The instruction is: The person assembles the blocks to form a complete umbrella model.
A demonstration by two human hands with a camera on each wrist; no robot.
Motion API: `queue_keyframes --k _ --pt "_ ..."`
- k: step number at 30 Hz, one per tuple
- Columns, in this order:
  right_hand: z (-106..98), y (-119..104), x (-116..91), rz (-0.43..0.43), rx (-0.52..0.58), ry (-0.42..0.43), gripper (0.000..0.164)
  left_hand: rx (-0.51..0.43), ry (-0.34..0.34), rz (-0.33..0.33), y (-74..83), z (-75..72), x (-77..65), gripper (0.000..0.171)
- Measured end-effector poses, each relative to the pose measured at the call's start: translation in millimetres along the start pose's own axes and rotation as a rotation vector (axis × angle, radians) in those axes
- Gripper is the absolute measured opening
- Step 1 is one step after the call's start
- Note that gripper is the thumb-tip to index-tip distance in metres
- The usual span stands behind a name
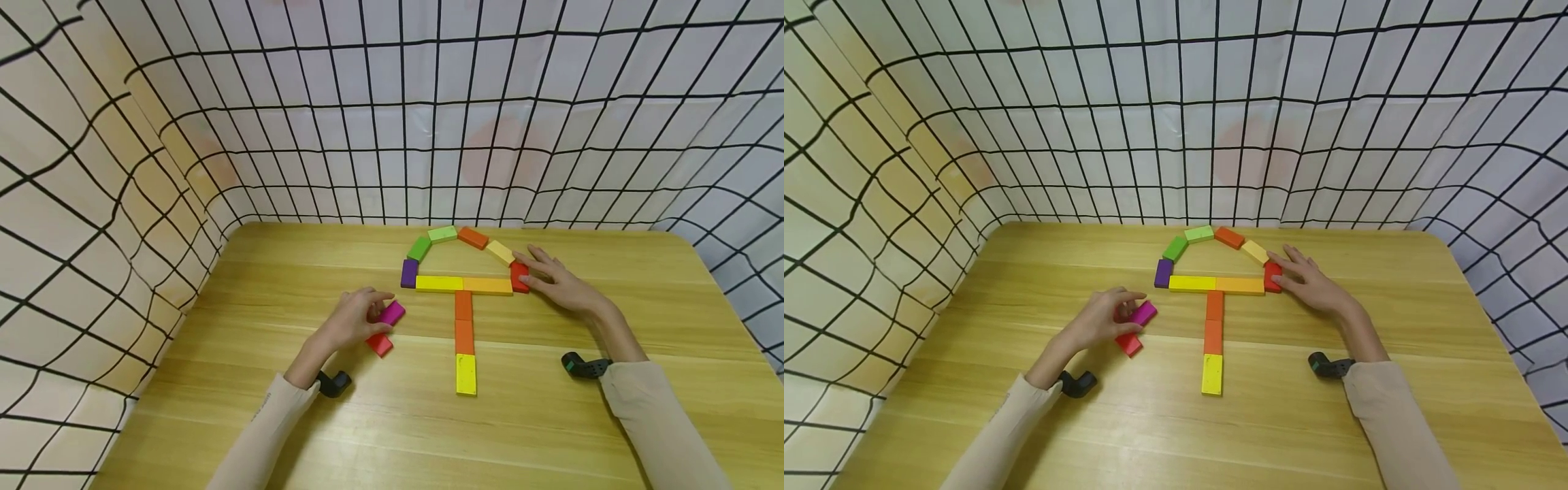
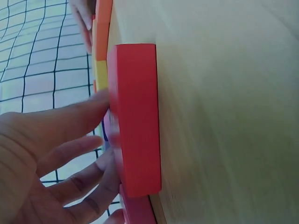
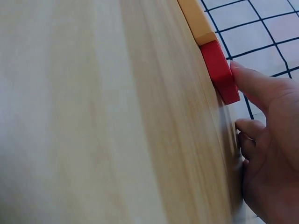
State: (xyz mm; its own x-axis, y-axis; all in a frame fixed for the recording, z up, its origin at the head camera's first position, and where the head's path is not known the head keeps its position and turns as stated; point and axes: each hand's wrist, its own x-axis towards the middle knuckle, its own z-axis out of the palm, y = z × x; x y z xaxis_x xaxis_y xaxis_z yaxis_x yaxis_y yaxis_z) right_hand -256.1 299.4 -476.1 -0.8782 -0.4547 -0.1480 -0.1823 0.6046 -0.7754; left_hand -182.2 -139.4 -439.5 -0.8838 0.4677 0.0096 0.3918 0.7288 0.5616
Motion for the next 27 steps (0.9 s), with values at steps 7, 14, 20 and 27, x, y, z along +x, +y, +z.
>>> queue_keyframes --k 7,14,20,27 --pt "0.2 0.2 1.0 -0.041 -0.012 0.006 0.062 0.010 -0.051 0.044 -1.9 -0.7 -0.9 0.061" --pt "-0.1 0.5 0.4 -0.025 -0.017 0.003 0.062 -0.049 -0.152 0.081 -6.4 -2.3 -1.2 0.063" --pt "0.8 0.2 1.1 -0.011 -0.015 0.003 0.062 -0.056 -0.181 0.131 -3.0 2.8 0.0 0.062" --pt "1.1 0.0 1.3 -0.010 -0.015 0.007 0.062 -0.050 -0.157 0.131 1.3 5.7 -0.3 0.057"
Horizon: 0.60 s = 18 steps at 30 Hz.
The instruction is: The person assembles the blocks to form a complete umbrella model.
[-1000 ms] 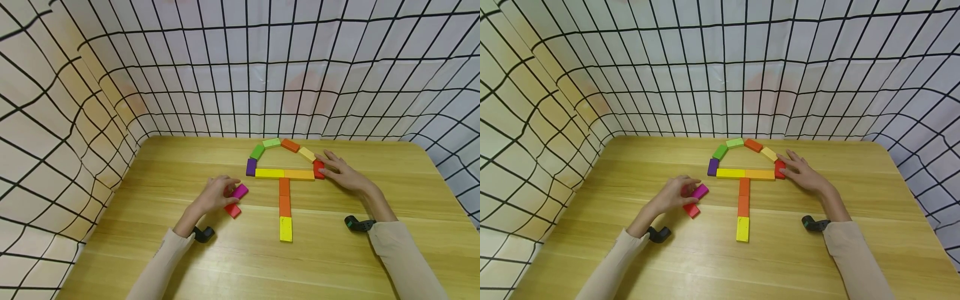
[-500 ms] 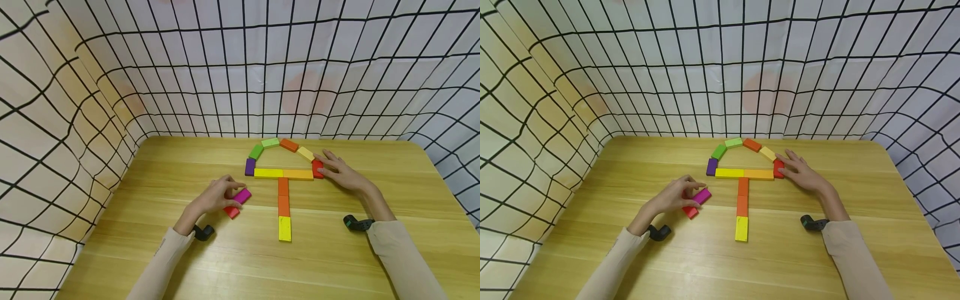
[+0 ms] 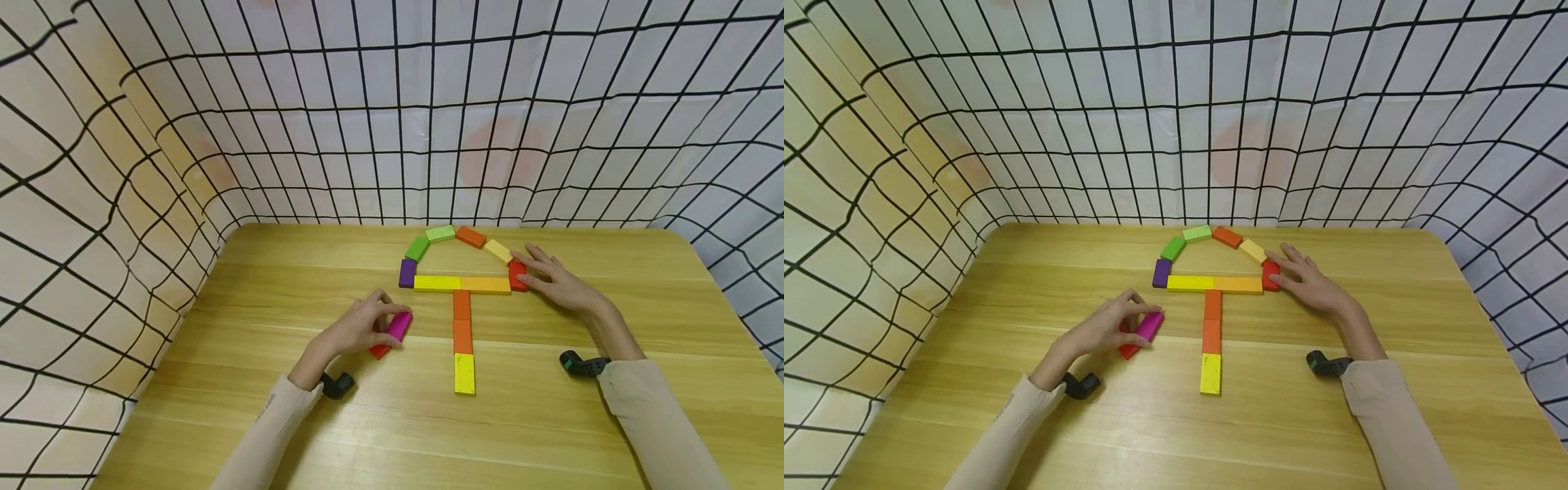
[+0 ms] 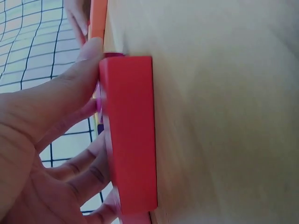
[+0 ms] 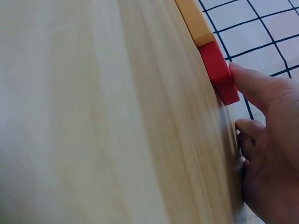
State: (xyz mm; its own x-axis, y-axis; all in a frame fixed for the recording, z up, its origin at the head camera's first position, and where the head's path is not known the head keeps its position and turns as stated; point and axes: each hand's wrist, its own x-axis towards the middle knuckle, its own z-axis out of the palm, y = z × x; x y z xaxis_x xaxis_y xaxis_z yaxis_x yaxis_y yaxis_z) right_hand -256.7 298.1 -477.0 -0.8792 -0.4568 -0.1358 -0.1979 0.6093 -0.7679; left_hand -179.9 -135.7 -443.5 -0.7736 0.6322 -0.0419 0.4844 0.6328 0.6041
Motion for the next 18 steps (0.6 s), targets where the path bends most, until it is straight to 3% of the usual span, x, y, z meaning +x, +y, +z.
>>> queue_keyframes --k 11,18 --pt "0.2 0.3 0.4 0.024 0.014 -0.004 0.063 -0.056 -0.047 0.012 0.0 -1.8 0.1 0.054" --pt "0.1 -0.8 -0.4 0.027 0.011 -0.003 0.064 -0.044 -0.040 0.066 1.4 0.8 -2.3 0.054"
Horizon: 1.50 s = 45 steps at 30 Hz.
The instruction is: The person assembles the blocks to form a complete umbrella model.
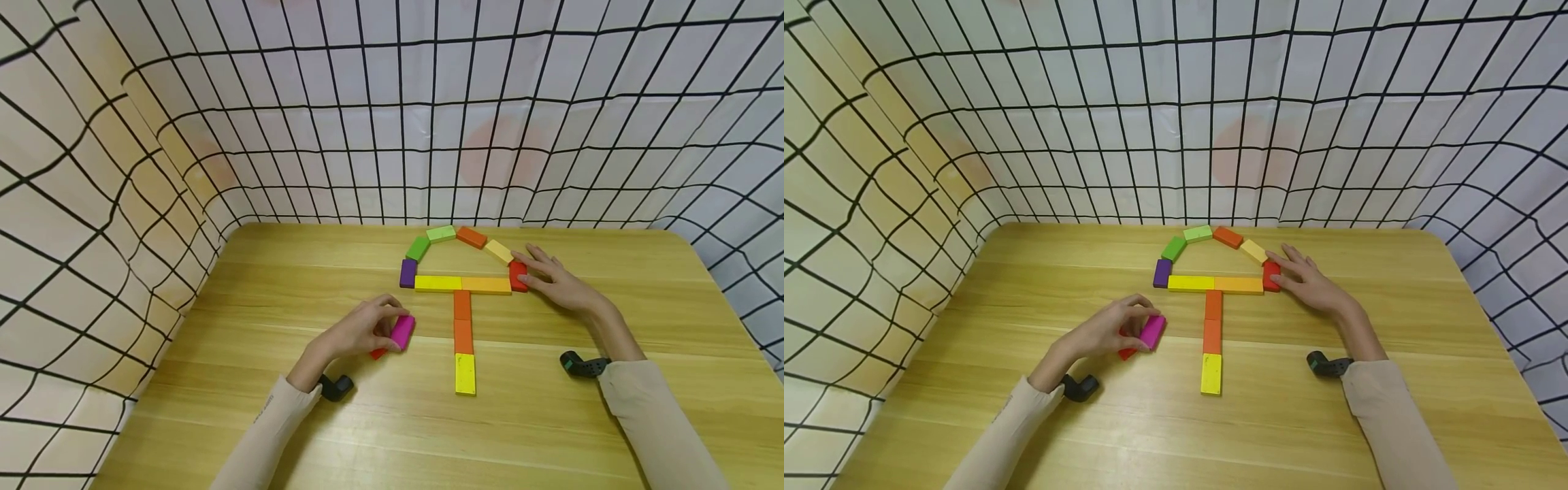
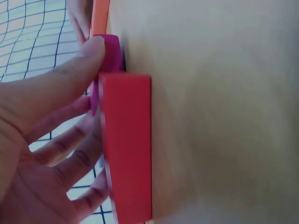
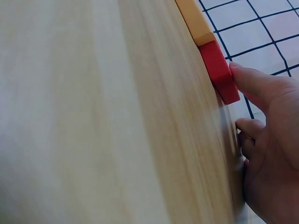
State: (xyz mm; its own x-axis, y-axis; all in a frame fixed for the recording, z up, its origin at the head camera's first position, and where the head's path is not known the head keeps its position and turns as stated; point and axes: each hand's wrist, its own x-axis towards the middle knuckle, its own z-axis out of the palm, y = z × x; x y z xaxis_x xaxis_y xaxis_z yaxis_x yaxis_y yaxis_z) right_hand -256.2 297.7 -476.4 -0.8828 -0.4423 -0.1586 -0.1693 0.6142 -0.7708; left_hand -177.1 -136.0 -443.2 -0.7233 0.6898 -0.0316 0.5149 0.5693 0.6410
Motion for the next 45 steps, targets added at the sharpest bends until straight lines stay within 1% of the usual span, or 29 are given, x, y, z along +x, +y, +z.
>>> queue_keyframes --k 3,6,9,15,18,21,24,29,32,34,37,39,41,43,45 --pt "0 0 -1 0.008 0.011 0.000 0.064 0.010 -0.009 0.013 4.0 2.9 -1.6 0.055" --pt "1 1 -1 0.013 0.016 0.000 0.064 0.024 -0.040 0.024 12.2 5.7 -4.8 0.055" --pt "1 1 -1 0.009 0.016 -0.002 0.064 0.039 -0.086 0.051 24.1 8.6 -9.6 0.054" --pt "-1 0 -1 -0.004 0.015 -0.010 0.064 0.082 -0.205 0.112 48.6 18.9 -21.4 0.055" --pt "-1 -1 -1 -0.003 0.013 -0.010 0.063 0.086 -0.260 0.125 57.5 24.6 -25.9 0.054" --pt "-1 -1 -2 0.008 0.012 -0.005 0.063 0.112 -0.298 0.142 63.1 29.9 -28.9 0.055" --pt "-1 -1 -1 0.021 0.018 -0.002 0.063 0.140 -0.313 0.158 65.0 34.2 -30.3 0.055" --pt "0 0 -2 0.028 0.036 0.000 0.063 0.107 -0.319 0.149 62.8 38.9 -30.9 0.053" --pt "0 0 -2 0.027 0.045 0.000 0.063 0.065 -0.289 0.125 62.6 42.6 -33.1 0.055" --pt "1 0 -2 0.026 0.048 0.000 0.063 0.034 -0.237 0.092 65.0 46.3 -36.8 0.058" --pt "2 0 -2 0.028 0.059 -0.001 0.063 0.008 -0.132 0.038 71.3 54.5 -44.1 0.061" --pt "2 0 -2 0.029 0.065 -0.001 0.063 0.024 -0.070 0.012 75.6 61.0 -48.7 0.061" --pt "2 0 -3 0.030 0.067 0.000 0.063 0.054 -0.024 -0.003 78.5 67.1 -52.5 0.063" --pt "2 -1 -3 0.029 0.060 0.001 0.063 0.078 0.010 -0.013 79.9 71.6 -56.0 0.067" --pt "2 -1 -3 0.029 0.052 0.003 0.063 0.083 0.035 -0.025 79.9 74.4 -58.9 0.070"
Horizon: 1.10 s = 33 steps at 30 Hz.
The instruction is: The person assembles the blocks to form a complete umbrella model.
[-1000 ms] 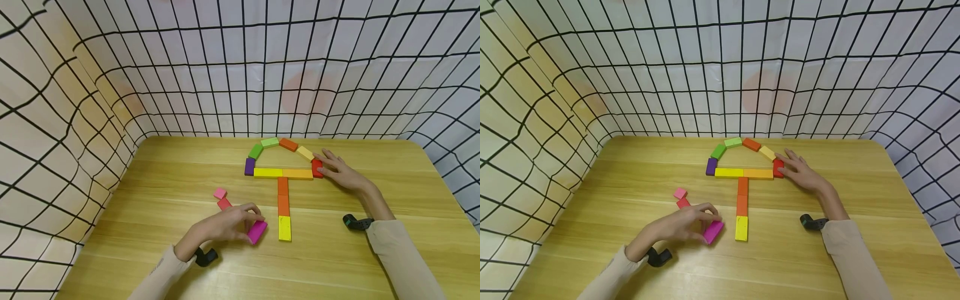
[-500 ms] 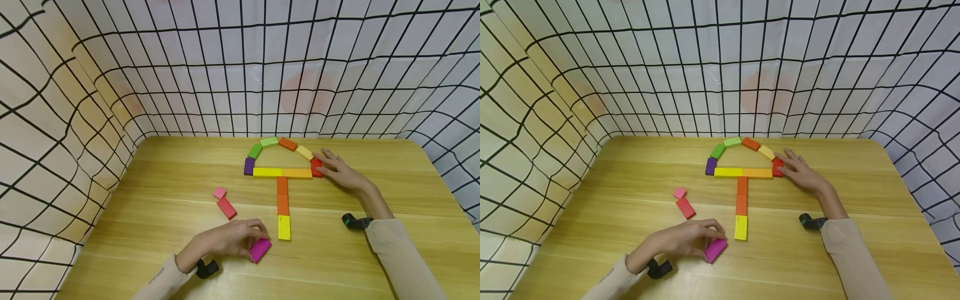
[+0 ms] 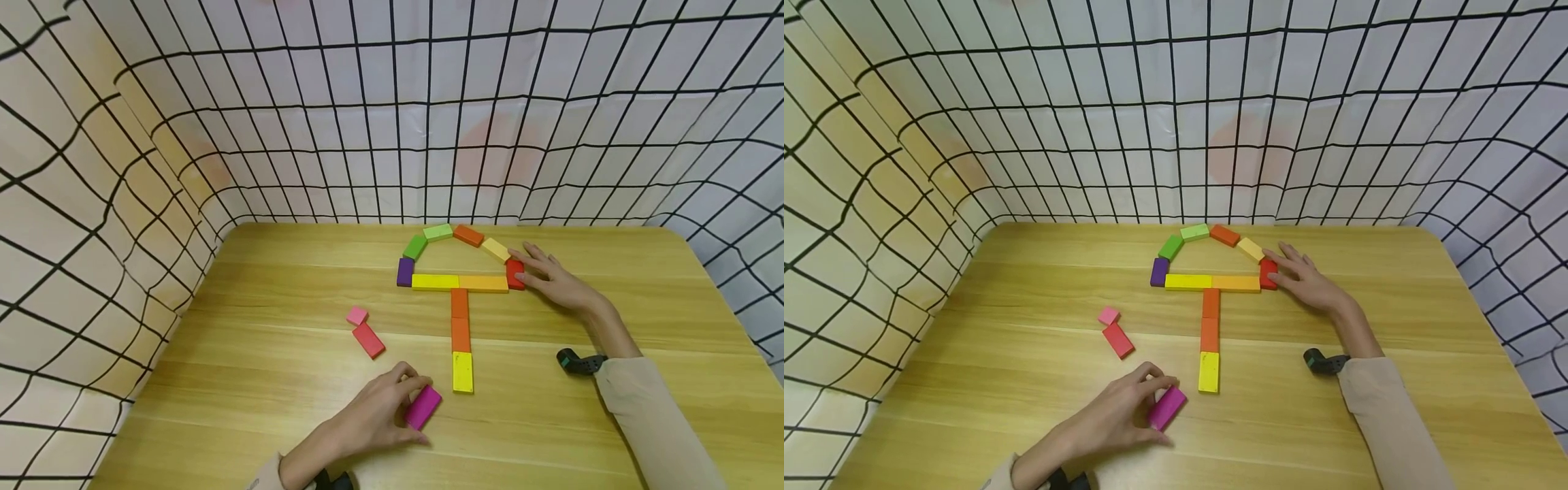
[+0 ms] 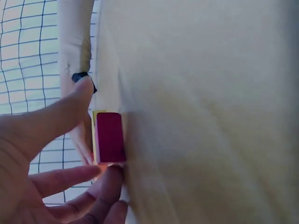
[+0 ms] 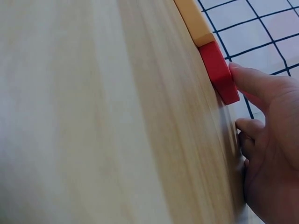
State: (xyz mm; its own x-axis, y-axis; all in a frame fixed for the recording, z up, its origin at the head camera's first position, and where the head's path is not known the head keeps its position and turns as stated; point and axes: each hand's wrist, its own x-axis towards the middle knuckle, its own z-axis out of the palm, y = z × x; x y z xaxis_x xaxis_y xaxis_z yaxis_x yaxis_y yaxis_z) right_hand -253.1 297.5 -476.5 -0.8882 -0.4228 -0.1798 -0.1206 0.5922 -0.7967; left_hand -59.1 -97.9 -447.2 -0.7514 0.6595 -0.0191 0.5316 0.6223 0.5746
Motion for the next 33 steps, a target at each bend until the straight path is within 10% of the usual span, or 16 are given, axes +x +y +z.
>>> queue_keyframes --k 17,33 --pt "-1 0 1 -0.007 -0.009 -0.001 0.064 -0.093 0.088 -0.025 -7.4 3.6 -4.0 0.029" --pt "-1 1 1 -0.015 -0.026 0.002 0.063 -0.122 0.047 0.001 -4.0 7.6 2.5 0.029"
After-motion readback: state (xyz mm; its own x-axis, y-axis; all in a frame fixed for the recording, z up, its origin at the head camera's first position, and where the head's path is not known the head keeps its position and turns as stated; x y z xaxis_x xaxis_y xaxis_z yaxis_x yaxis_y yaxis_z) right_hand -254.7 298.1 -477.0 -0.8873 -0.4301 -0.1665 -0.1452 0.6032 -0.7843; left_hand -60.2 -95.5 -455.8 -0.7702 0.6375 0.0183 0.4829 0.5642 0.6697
